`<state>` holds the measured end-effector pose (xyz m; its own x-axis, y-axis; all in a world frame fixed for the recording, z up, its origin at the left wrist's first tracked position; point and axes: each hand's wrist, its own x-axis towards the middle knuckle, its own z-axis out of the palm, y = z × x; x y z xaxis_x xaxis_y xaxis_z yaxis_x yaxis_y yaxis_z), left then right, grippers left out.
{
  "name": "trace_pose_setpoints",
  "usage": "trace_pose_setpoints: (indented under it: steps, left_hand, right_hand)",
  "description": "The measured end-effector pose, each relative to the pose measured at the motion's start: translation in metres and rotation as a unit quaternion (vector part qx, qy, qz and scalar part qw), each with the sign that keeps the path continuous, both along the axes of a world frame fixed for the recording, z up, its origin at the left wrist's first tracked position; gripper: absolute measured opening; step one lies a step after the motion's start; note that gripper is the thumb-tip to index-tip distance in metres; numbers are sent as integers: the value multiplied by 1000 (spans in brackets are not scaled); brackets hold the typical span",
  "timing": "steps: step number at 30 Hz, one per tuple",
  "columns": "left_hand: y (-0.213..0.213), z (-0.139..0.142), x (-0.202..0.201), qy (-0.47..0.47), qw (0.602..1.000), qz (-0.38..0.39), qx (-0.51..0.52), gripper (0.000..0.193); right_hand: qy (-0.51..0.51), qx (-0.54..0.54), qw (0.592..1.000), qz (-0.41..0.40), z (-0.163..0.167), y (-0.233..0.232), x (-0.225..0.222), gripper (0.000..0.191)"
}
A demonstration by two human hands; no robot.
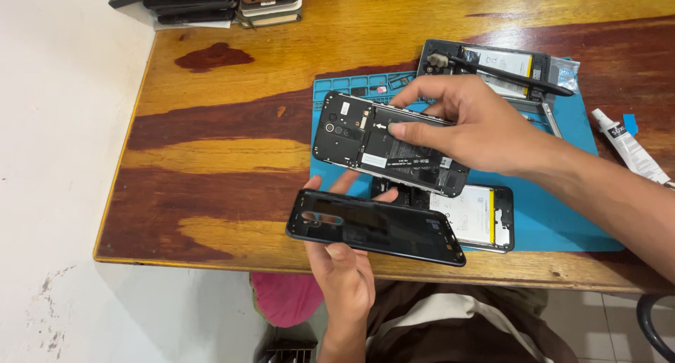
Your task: The person assembles a smartphone by placing the battery into the chassis and closing the back cover. They then power on the device, swipe through the home screen, and insert a SIM card tray. The person continues to navigate the interface and test the phone's responsiveness.
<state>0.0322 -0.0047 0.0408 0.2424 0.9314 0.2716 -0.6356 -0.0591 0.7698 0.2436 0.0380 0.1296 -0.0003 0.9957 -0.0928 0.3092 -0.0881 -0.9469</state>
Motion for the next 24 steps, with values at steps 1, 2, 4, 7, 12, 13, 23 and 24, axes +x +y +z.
trace_pose_setpoints:
  steps: [1,2,4,7,12,13,23,24]
  left_hand:
    - [1,2,-1,3,1000,4,3,101]
    - [1,4,-2,11,1000,6,6,101]
    - [0,11,-5,28,1000,11,8,102]
    - [-8,25,-8,68,998,-1,1,108]
    - [-15,56,-5,87,996,-13,-11,121]
    - [-15,60,-3,93,996,-3,-17,122]
    - [-13,53,22,99,995,-2,12,116]
    - [-13,51,21,99,995,-2,14,115]
  right_hand:
    - [5,-24,1000,-10,1,2,-1,24]
    - [-3,-16,1000,-15,3,2,-2,28]
    - [-18,-2,999,-26,6,2,-5,36]
    - [-12,95,995,-3,10,-5,-11,52]
    - [-48,110,993,7,20,-18,-22,67]
    - [-47,124,991,14,22,-21,-22,68]
    - [-26,103,994,36,16,-26,-6,68]
    - [-36,96,994,33,15,-25,-8,67]
